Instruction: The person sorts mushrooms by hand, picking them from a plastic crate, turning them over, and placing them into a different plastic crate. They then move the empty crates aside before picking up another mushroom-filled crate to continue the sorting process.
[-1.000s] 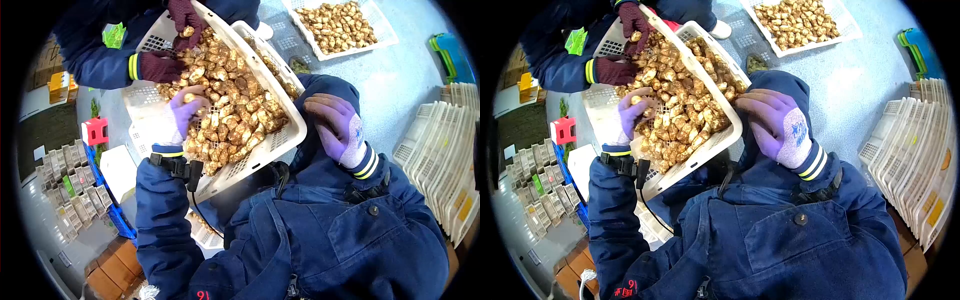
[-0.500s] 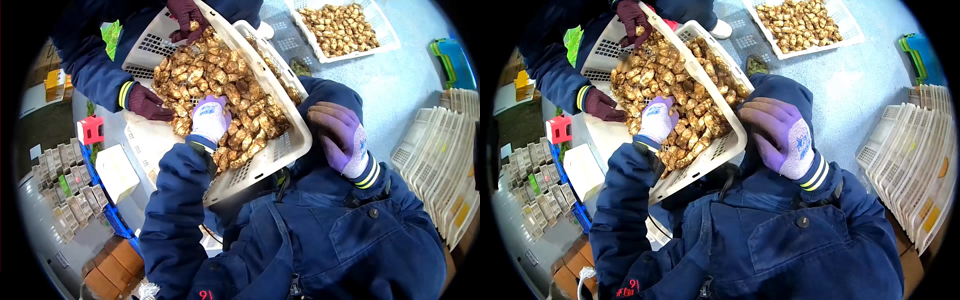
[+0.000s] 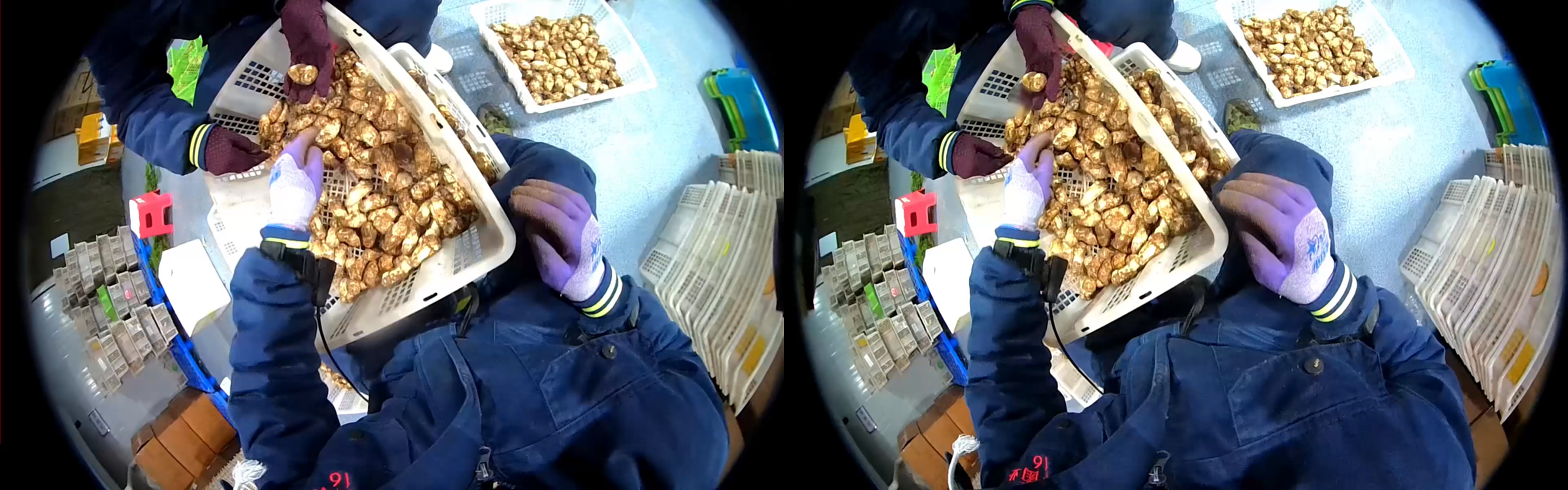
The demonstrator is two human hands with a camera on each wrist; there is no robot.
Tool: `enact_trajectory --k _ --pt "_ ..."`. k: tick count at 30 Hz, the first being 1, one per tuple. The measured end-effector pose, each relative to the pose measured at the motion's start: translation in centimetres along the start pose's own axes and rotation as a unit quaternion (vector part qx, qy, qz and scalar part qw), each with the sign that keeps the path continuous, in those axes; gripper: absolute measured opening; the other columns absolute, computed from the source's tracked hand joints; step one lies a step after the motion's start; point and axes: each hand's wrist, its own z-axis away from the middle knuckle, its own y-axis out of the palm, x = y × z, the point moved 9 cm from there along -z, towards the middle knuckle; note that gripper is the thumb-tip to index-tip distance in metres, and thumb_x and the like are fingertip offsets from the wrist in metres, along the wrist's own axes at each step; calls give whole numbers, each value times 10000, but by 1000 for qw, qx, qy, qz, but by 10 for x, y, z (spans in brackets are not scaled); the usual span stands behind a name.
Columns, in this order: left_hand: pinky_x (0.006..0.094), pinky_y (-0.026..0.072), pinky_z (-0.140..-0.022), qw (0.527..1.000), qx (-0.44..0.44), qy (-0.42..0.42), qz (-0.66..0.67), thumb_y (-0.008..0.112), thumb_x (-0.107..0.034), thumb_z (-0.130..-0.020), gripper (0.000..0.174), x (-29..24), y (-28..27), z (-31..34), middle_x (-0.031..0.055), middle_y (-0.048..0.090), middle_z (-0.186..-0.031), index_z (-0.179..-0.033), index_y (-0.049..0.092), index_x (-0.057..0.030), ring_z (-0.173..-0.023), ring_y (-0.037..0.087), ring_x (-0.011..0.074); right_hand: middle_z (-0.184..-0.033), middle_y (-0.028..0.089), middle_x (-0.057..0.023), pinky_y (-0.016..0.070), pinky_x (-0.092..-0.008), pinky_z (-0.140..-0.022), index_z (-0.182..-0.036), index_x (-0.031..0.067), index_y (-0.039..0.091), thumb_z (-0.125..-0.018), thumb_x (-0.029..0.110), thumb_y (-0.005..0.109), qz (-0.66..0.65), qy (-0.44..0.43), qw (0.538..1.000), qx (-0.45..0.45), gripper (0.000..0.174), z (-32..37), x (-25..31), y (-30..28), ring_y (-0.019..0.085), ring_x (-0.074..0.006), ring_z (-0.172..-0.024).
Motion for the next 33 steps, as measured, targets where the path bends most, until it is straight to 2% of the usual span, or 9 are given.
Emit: enact_trajectory --k 7,11,13,14,17,21,26,30,33 --pt "403 458 -971 986 -53 63 -143 657 -143 -834 438 5 30 -28 249 599 -1198 -1234 564 10 -1111 575 391 -1162 624 -171 442 -441 -961 -1124 20 619 -668 83 605 2 -7 1000 7 461 -7 -1 -1 571 -374 -1116" --pt "417 495 -882 989 -31 -9 -148 696 -145 -804 449 20 34 -35 260 623 -1105 -1210 582 9 -1011 605 399 -1148 627 -173 444 -443 -959 -1117 17 621 -668 84 597 3 -2 1000 5 455 -8 1 0 575 -381 -1102" --pt "381 523 -790 997 16 -24 -69 706 -149 -807 466 24 32 -27 226 653 -1009 -1223 577 18 -900 654 325 -1152 626 -172 439 -443 -964 -1121 16 620 -670 85 591 7 -4 1000 -2 457 -9 2 0 573 -383 -1102" --pt "318 526 -724 983 54 -146 95 695 -144 -829 456 27 33 -18 179 663 -943 -1223 572 49 -846 676 237 -1156 625 -172 435 -443 -969 -1125 16 618 -673 86 587 10 -6 1000 -6 459 -8 2 0 571 -384 -1106" --pt "295 562 -735 856 27 -164 490 614 -135 -912 435 12 17 9 148 630 -1074 -1268 500 88 -890 678 233 -1176 618 -176 404 -448 -998 -1149 18 604 -699 108 565 -1 -9 1000 -6 461 -5 3 4 547 -384 -1140" --pt "324 564 -803 730 117 -38 672 581 -211 -946 437 -34 -9 52 150 607 -1136 -1288 481 44 -1000 646 258 -1171 621 -181 403 -443 -1001 -1140 14 611 -700 110 558 17 5 1000 -22 453 -5 12 4 552 -374 -1136" --pt "350 563 -869 632 73 -77 768 533 -198 -958 459 -41 -26 123 196 550 -1262 -1366 410 -29 -1082 617 298 -1119 641 -188 456 -411 -943 -1133 8 626 -774 32 548 -33 46 996 -65 368 6 7 5 600 -357 -1062" --pt "378 541 -899 562 86 -73 820 573 -248 -952 463 -49 -29 178 126 563 -1245 -1350 423 -63 -1057 617 250 -1086 651 -172 477 -354 -905 -1128 -5 626 -863 31 516 -112 128 980 -101 289 3 2 -7 625 -307 -1015" --pt "284 497 -712 703 -63 -206 678 632 -226 -915 368 -21 -19 215 52 633 -960 -1212 557 -22 -793 598 150 -1100 650 -164 480 -345 -888 -1130 -9 631 -873 37 514 -22 35 996 -73 285 -34 60 -23 629 -289 -1008"
